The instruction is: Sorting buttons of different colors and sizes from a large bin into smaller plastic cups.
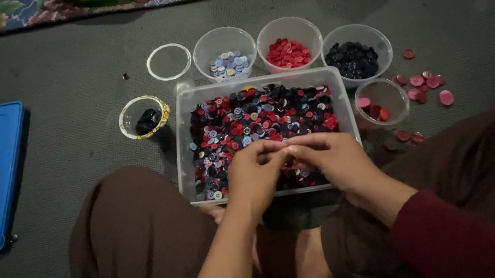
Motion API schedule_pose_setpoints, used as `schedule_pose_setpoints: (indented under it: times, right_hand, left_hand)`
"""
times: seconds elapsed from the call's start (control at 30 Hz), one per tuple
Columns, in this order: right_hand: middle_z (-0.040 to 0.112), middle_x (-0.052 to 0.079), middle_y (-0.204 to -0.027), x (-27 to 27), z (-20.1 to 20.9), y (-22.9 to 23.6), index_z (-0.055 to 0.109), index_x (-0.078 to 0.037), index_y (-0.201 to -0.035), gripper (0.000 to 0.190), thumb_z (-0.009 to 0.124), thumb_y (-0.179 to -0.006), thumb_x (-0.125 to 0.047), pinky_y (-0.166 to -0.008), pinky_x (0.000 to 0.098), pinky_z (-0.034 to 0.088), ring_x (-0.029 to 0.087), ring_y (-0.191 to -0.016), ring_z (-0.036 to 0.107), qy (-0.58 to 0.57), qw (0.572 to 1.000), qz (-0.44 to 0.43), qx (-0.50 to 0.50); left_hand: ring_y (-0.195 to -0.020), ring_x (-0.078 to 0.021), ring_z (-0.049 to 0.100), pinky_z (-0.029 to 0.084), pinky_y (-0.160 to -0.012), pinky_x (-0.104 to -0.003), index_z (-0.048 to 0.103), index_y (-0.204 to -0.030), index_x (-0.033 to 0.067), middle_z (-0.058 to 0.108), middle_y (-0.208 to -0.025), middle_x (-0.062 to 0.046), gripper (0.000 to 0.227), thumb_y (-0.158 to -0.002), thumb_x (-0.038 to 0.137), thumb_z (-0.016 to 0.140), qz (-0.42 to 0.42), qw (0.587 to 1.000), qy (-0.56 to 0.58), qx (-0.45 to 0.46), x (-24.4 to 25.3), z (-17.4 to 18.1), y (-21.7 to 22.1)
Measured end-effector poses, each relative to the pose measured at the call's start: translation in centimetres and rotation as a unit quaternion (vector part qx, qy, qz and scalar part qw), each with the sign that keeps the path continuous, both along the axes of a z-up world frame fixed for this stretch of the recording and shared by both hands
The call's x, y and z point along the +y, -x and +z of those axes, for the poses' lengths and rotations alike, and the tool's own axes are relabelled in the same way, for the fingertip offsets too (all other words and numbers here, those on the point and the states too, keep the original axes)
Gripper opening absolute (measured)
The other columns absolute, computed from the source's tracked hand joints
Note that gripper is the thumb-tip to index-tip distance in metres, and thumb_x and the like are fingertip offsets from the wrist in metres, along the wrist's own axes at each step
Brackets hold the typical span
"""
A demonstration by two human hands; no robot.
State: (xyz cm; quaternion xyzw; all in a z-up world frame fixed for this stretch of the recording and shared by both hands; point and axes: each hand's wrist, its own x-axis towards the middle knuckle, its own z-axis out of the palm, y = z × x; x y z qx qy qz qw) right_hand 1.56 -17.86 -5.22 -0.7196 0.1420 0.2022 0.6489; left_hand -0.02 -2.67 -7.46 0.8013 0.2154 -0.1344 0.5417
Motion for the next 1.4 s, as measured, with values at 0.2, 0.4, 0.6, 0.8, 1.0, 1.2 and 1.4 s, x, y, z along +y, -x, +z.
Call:
schedule_pose_setpoints:
  times: [0.2, 0.4, 0.6, 0.8, 1.0, 1.2, 1.4]
  right_hand:
    - [0.075, 0.026, -0.089, -1.4, -1.1, -0.3, 0.079, -0.001, -0.112, 0.027, 0.079, -0.087, -0.012, -0.069, 0.0344, 0.063, 0.028, -0.076, 0.074, 0.036, 0.999, -0.011, -0.031]
    - [0.076, 0.028, -0.096, -2.3, -0.2, 0.4, 0.078, 0.002, -0.113, 0.028, 0.078, -0.086, -0.006, -0.076, 0.0360, 0.061, 0.031, -0.085, 0.075, 0.049, 0.998, 0.009, -0.023]
    - [0.077, 0.022, -0.093, -2.4, -0.7, 0.2, 0.079, -0.003, -0.115, 0.031, 0.077, -0.084, -0.004, -0.074, 0.0316, 0.061, 0.024, -0.082, 0.074, 0.054, 0.998, 0.029, -0.025]
    - [0.076, 0.020, -0.089, -1.7, -0.5, 0.1, 0.078, -0.002, -0.117, 0.033, 0.077, -0.084, -0.003, -0.072, 0.0294, 0.062, 0.022, -0.078, 0.073, 0.034, 0.998, 0.032, -0.032]
    - [0.076, 0.016, -0.086, -0.7, 1.6, 0.4, 0.078, -0.005, -0.117, 0.032, 0.078, -0.086, -0.013, -0.067, 0.0282, 0.062, 0.017, -0.072, 0.072, 0.015, 0.999, 0.013, -0.047]
    - [0.073, 0.015, -0.104, -0.2, 3.3, -0.3, 0.071, -0.001, -0.128, 0.039, 0.073, -0.091, -0.013, -0.088, 0.0309, 0.060, 0.018, -0.090, 0.071, -0.077, 0.996, -0.035, -0.002]
    - [0.071, 0.018, -0.114, -0.1, 2.9, -1.2, 0.069, -0.001, -0.130, 0.042, 0.073, -0.090, -0.013, -0.095, 0.0362, 0.058, 0.025, -0.100, 0.071, -0.084, 0.995, -0.035, 0.039]
  left_hand:
    - [-0.111, -0.0314, 0.071, 0.056, -0.096, -0.046, 0.076, -0.119, 0.0179, 0.079, -0.099, -0.008, 0.033, -0.088, 0.031, 0.074, -0.070, 0.990, -0.116, -0.028, 1.0, 1.6, 0.0]
    - [-0.111, -0.0255, 0.073, 0.057, -0.094, -0.042, 0.077, -0.104, 0.0257, 0.080, -0.097, 0.004, 0.017, -0.088, 0.032, 0.076, -0.126, 0.958, -0.241, 0.090, 1.4, 2.9, 0.2]
    - [-0.114, -0.0342, 0.070, 0.055, -0.096, -0.048, 0.079, -0.110, 0.0281, 0.081, -0.103, -0.002, 0.025, -0.088, 0.039, 0.074, -0.069, 0.982, -0.176, 0.027, 1.5, 1.5, 1.2]
    - [-0.093, -0.0200, 0.076, 0.060, -0.080, -0.035, 0.081, -0.106, 0.0253, 0.081, -0.093, -0.003, 0.024, -0.084, 0.034, 0.081, 0.048, 0.995, 0.014, -0.084, 1.2, 0.9, 0.3]
    - [-0.095, -0.0177, 0.070, 0.062, -0.075, -0.029, 0.076, -0.116, 0.0100, 0.077, -0.106, -0.013, 0.033, -0.086, 0.024, 0.081, 0.094, 0.976, 0.150, -0.129, 0.5, 0.6, 0.1]
    - [-0.086, -0.0121, 0.067, 0.059, -0.069, -0.026, 0.079, -0.114, 0.0146, 0.078, -0.098, -0.009, 0.027, -0.088, 0.020, 0.080, 0.080, 0.968, 0.181, -0.152, 0.1, 0.6, 0.4]
    - [-0.077, -0.0091, 0.070, 0.059, -0.064, -0.023, 0.083, -0.106, 0.0184, 0.079, -0.086, -0.004, 0.022, -0.085, 0.015, 0.082, 0.064, 0.968, 0.177, -0.163, 0.1, -0.3, 0.2]
